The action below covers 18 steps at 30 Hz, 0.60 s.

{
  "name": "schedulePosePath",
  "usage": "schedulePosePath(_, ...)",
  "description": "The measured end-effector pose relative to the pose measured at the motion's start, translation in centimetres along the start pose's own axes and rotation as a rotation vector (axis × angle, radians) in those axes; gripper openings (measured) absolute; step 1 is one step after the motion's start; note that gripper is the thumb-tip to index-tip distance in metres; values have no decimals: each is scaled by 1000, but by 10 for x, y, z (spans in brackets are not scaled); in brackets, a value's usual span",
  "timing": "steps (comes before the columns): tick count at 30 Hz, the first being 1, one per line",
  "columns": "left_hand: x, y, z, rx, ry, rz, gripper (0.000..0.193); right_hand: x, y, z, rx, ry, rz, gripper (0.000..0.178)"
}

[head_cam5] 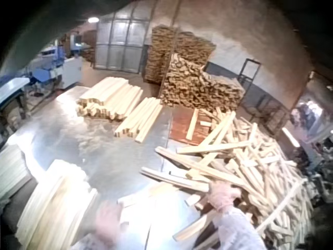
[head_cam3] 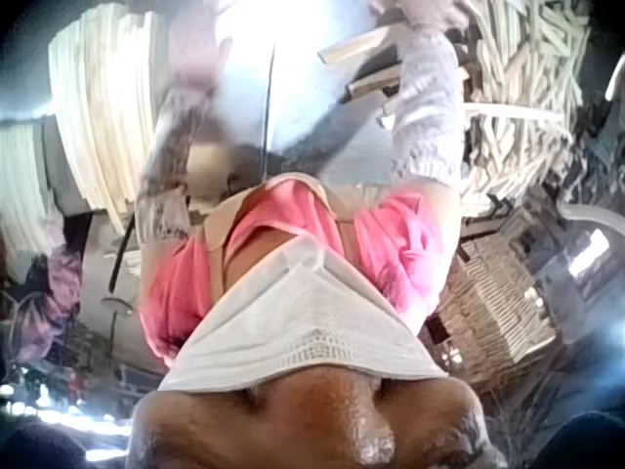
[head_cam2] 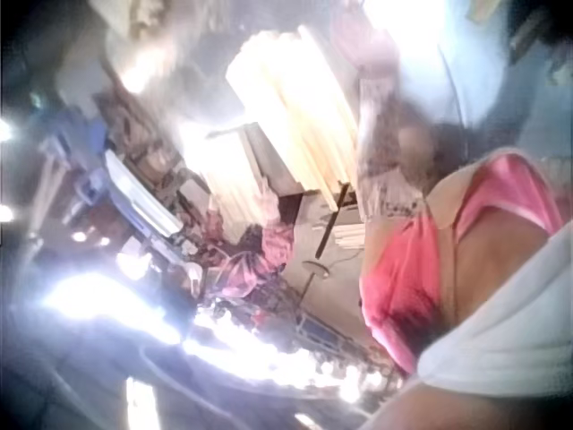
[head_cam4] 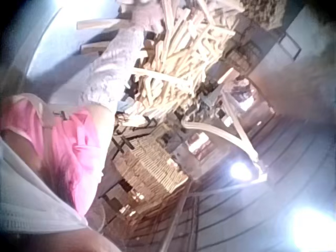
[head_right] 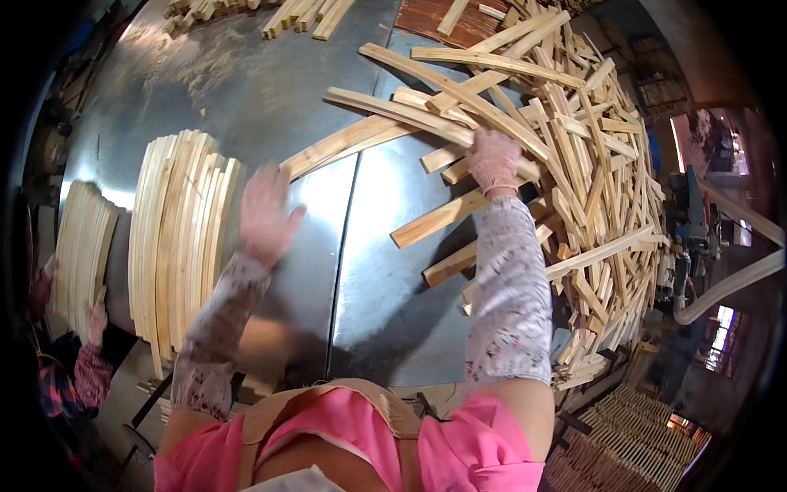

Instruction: The person sorts thin wooden strips on a metal table, picking them up from a pile and arranging them into neat stacks. The person repeatedly gathers strips and aligns them side-by-side to form organized bundles.

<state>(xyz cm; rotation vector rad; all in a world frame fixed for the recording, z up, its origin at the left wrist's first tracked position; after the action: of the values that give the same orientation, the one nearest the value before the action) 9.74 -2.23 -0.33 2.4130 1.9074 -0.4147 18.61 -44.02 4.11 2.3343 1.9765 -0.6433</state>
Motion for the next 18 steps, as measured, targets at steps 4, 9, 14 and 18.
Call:
schedulePosePath(4, -53, 101, 2, -46, -12, 126, 74, 6, -22, -41, -159, 197, -216, 44)
schedulePosePath(9, -69, 96, 28, 254, -40, 75, 46, -51, 45, -65, -397, 125, -174, 62)
schedulePosePath(14, -7, -27, 22, 215, -165, -32, 43, -77, 73, 2, -25, 251, 15, 63)
schedulePosePath(18, 88, -184, 84, 231, -822, -236, 47, -11, 17, -17, 59, 709, -113, 55)
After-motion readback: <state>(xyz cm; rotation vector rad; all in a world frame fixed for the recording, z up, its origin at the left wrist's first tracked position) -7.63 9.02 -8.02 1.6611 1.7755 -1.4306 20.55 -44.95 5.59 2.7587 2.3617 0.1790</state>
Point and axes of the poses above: each hand's wrist, its own y-axis towards the middle knuckle, its own z-axis out of the palm, x = y × z, the point moved 10 cm from there along y, towards the middle knuckle, and after that the axes turned 6 degrees about x, right-handed, at the moved point
